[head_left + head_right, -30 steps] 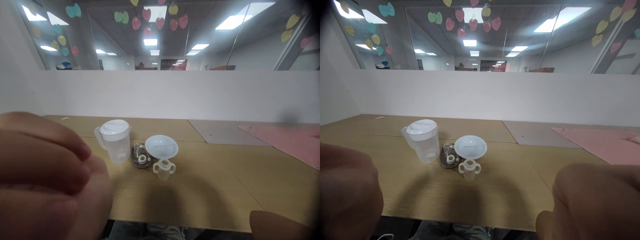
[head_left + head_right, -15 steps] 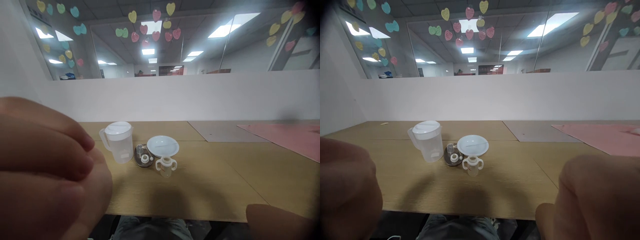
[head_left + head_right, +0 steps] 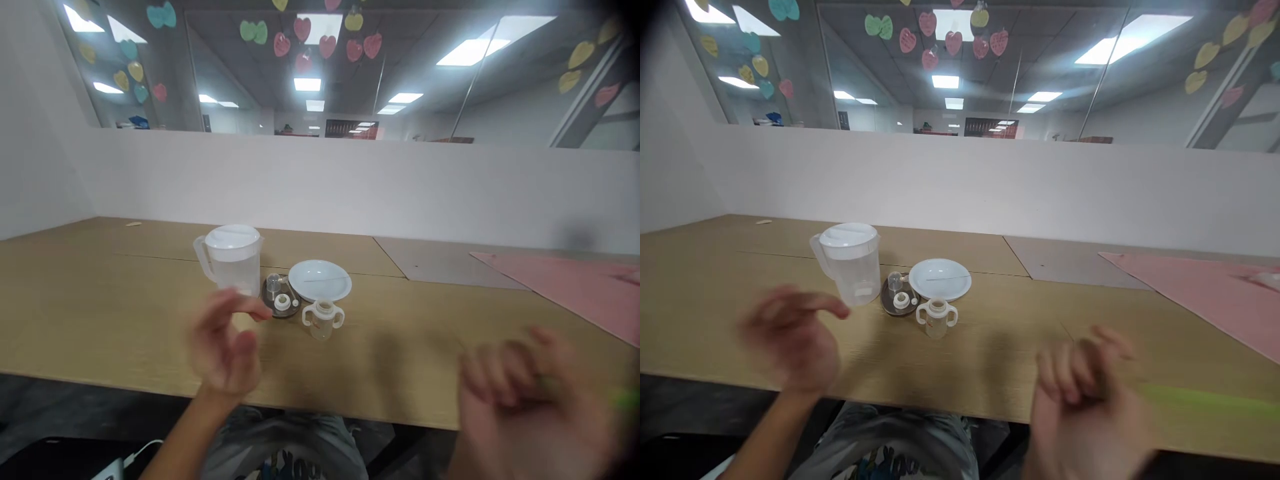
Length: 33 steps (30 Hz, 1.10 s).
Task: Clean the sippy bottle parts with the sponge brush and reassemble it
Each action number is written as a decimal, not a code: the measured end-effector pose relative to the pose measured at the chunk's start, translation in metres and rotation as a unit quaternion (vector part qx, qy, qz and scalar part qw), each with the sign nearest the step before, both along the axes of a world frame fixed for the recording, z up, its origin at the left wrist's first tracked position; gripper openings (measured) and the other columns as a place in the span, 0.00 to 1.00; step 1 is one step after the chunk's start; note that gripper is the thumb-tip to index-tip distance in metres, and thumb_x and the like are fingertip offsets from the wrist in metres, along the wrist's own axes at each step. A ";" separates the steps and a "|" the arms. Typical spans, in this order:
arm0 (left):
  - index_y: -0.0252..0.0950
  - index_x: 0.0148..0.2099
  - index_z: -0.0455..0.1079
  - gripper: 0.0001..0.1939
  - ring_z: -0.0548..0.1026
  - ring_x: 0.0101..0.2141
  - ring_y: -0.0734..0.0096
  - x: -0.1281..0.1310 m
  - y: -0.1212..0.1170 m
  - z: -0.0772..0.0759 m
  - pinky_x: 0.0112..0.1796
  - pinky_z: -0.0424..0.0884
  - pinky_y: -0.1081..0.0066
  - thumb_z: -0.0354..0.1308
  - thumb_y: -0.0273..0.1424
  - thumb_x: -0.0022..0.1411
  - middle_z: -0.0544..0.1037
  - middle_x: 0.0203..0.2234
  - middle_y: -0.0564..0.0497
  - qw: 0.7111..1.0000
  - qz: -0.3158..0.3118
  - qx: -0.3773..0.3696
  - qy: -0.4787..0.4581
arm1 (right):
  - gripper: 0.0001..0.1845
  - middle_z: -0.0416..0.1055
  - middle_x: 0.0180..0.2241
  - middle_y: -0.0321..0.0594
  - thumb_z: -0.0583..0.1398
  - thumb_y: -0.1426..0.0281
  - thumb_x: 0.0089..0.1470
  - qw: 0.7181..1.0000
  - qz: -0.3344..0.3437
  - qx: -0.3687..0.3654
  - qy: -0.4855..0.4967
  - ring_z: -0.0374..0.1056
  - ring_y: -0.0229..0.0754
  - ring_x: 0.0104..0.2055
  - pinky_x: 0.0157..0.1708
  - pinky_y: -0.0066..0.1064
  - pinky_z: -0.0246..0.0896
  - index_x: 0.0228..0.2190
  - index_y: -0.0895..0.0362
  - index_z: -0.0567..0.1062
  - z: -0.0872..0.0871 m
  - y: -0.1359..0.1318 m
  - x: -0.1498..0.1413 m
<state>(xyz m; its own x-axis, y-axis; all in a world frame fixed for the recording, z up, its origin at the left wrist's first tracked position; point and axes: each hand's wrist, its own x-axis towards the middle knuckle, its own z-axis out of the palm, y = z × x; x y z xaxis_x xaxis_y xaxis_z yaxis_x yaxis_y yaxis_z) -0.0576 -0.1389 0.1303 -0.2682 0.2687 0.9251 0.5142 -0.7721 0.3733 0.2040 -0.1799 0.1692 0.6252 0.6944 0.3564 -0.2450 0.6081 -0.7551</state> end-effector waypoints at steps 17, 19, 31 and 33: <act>0.36 0.52 0.66 0.27 0.70 0.47 0.56 0.076 0.101 -0.099 0.49 0.64 0.56 0.60 0.44 0.52 0.74 0.46 0.44 0.915 -0.089 -0.355 0.171 | 0.35 0.48 0.16 0.25 0.57 0.42 0.43 0.954 0.119 -0.247 -0.120 0.43 0.28 0.14 0.12 0.21 0.37 0.38 0.60 0.73 -0.105 0.068 -0.011; 0.37 0.51 0.67 0.27 0.72 0.47 0.58 0.074 0.098 -0.098 0.49 0.66 0.59 0.63 0.41 0.50 0.75 0.46 0.45 0.911 -0.124 -0.373 0.127 | 0.33 0.55 0.16 0.29 0.55 0.43 0.47 0.948 0.091 -0.238 -0.191 0.53 0.32 0.16 0.13 0.23 0.47 0.36 0.60 0.76 -0.106 0.068 -0.006; 0.42 0.52 0.67 0.26 0.71 0.49 0.59 0.039 0.076 -0.045 0.49 0.68 0.60 0.60 0.24 0.49 0.75 0.47 0.50 0.950 0.004 -0.244 0.195 | 0.19 0.75 0.27 0.41 0.56 0.54 0.54 0.806 0.014 -0.143 -0.575 0.70 0.42 0.27 0.26 0.28 0.64 0.32 0.52 0.81 -0.078 0.043 0.008; 0.41 0.52 0.66 0.25 0.71 0.49 0.60 0.036 0.085 -0.044 0.49 0.67 0.61 0.57 0.22 0.51 0.75 0.47 0.50 0.950 0.027 -0.211 0.227 | 0.18 0.74 0.25 0.40 0.54 0.55 0.56 0.762 -0.021 -0.165 -0.625 0.69 0.41 0.24 0.22 0.27 0.59 0.34 0.50 0.80 -0.072 0.045 0.002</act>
